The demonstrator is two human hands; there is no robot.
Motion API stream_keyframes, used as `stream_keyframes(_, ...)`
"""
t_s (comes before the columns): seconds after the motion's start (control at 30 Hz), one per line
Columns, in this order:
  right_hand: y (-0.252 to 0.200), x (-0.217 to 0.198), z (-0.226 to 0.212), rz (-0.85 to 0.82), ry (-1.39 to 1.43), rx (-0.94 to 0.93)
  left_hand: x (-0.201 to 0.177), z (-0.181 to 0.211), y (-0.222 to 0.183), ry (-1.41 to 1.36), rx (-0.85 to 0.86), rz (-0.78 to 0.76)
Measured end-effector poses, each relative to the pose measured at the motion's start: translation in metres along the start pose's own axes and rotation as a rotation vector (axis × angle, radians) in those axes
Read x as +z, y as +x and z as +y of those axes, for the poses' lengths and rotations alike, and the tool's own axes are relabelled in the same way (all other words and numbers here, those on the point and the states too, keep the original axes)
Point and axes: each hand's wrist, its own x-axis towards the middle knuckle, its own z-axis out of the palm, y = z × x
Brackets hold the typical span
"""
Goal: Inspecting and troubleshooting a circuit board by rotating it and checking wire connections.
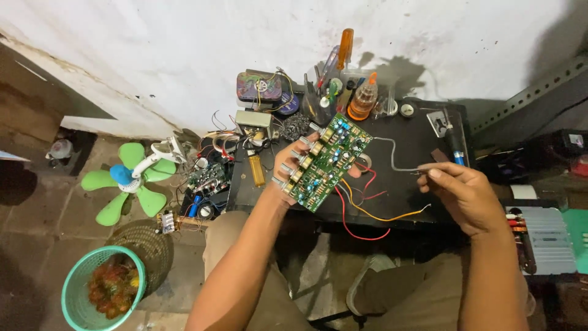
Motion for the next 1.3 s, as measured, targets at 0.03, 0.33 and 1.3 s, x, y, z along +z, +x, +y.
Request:
stream_keyframes(0.03, 0.003, 0.004, 0.0, 0.003, 0.0, -0.004, -0.002, -0.001, 0.002, 0.002, -0.005, 0.001)
stream_keyframes(0.33, 0.002, 0.014, 0.005, 0.452, -0.247, -0.302, -0.057, -0.028, 0.052, 1.229, 1.372, 0.629)
stream_keyframes(1.3, -0.031, 0.069, 0.003, -0.125, -0.051, -0.019, -0.031, -0.08, 0.144, 1.793, 1.155, 1.218)
